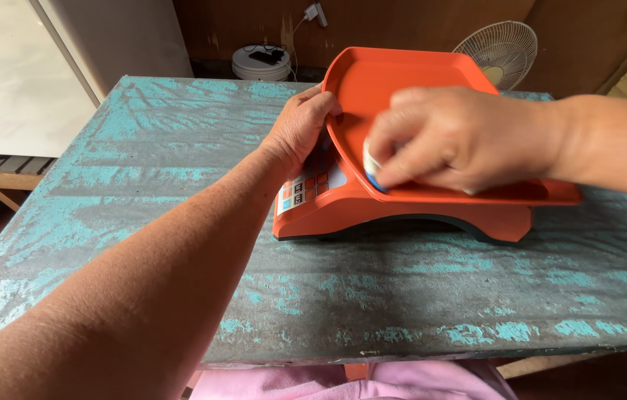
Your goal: The person wipes an orange digital kitchen scale with a white cloth, cleaning the tray, keypad, and display. The scale is rotated and repositioned to access all surfaces, then placed back on the table.
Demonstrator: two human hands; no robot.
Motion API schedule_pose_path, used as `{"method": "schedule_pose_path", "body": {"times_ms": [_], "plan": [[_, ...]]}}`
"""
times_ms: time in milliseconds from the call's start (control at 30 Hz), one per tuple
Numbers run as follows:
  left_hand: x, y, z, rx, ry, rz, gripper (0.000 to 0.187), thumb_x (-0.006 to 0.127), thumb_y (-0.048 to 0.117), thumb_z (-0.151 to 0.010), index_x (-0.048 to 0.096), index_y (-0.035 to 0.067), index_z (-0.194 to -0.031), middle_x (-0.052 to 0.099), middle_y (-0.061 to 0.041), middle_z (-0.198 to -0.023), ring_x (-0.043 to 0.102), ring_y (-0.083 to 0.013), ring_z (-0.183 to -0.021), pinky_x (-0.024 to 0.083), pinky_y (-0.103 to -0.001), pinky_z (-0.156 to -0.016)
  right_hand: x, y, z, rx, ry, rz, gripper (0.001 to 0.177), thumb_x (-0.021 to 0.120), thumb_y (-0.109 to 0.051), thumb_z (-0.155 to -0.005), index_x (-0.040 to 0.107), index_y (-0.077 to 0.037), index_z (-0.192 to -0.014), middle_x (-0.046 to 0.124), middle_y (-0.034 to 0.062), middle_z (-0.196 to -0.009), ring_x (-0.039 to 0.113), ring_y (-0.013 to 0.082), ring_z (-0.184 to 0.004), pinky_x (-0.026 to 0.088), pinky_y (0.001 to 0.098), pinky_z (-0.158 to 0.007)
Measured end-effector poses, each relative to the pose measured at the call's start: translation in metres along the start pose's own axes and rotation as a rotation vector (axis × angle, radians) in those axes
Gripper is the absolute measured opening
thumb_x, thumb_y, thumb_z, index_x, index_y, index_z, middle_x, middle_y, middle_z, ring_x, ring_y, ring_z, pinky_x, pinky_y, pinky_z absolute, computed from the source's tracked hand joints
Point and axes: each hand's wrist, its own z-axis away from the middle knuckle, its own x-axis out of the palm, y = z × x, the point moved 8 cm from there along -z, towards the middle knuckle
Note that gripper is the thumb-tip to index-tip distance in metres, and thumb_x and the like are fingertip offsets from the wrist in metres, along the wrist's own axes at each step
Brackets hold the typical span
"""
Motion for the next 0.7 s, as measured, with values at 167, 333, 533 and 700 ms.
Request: {"method": "schedule_pose_path", "body": {"times_ms": [167,333,533,700], "plan": [[-0.001,-0.005,-0.001,0.000,0.019,-0.022,0.026,0.056,0.023,-0.081,0.066,0.008,-0.100,0.062,-0.007,-0.091,0.059,-0.0180,-0.086,0.054,-0.034,-0.080,-0.003,0.000,0.013,0.031,-0.026,-0.102,0.024,0.075,-0.004,-0.081,0.077,-0.014,-0.103,0.069,-0.0001,-0.101,0.063,0.0207,-0.088,0.053,0.0333,-0.074],[-0.004,-0.011,-0.001,-0.030,0.063,0.035,0.034,0.057,0.025,-0.080,0.068,0.007,-0.106,0.066,-0.008,-0.095,0.061,-0.0186,-0.087,0.054,-0.035,-0.080,0.012,0.029,-0.004,0.122,0.087,-0.023,0.025,0.073,-0.004,-0.083,0.079,-0.012,-0.105,0.070,0.0035,-0.110,0.064,0.0256,-0.097,0.052,0.0369,-0.082],[-0.013,0.013,-0.008,0.142,0.203,-0.464,0.091,0.060,0.037,-0.082,0.014,0.023,-0.160,0.038,-0.010,-0.154,0.039,-0.0292,-0.137,0.034,-0.049,-0.111,0.021,0.049,0.000,0.357,0.124,-0.120,0.025,0.070,-0.007,-0.092,0.076,-0.010,-0.115,0.067,0.0062,-0.118,0.063,0.0242,-0.111,0.050,0.0365,-0.093],[0.000,0.043,-0.032,0.227,0.134,-1.203,0.081,0.031,0.071,-0.098,0.014,0.029,-0.165,-0.001,-0.004,-0.174,-0.011,-0.0316,-0.158,-0.003,-0.069,-0.121,0.012,0.007,0.025,0.225,0.022,-0.162,0.033,0.068,-0.004,-0.086,0.077,-0.014,-0.116,0.067,0.0036,-0.120,0.064,0.0216,-0.110,0.052,0.0344,-0.092]]}}
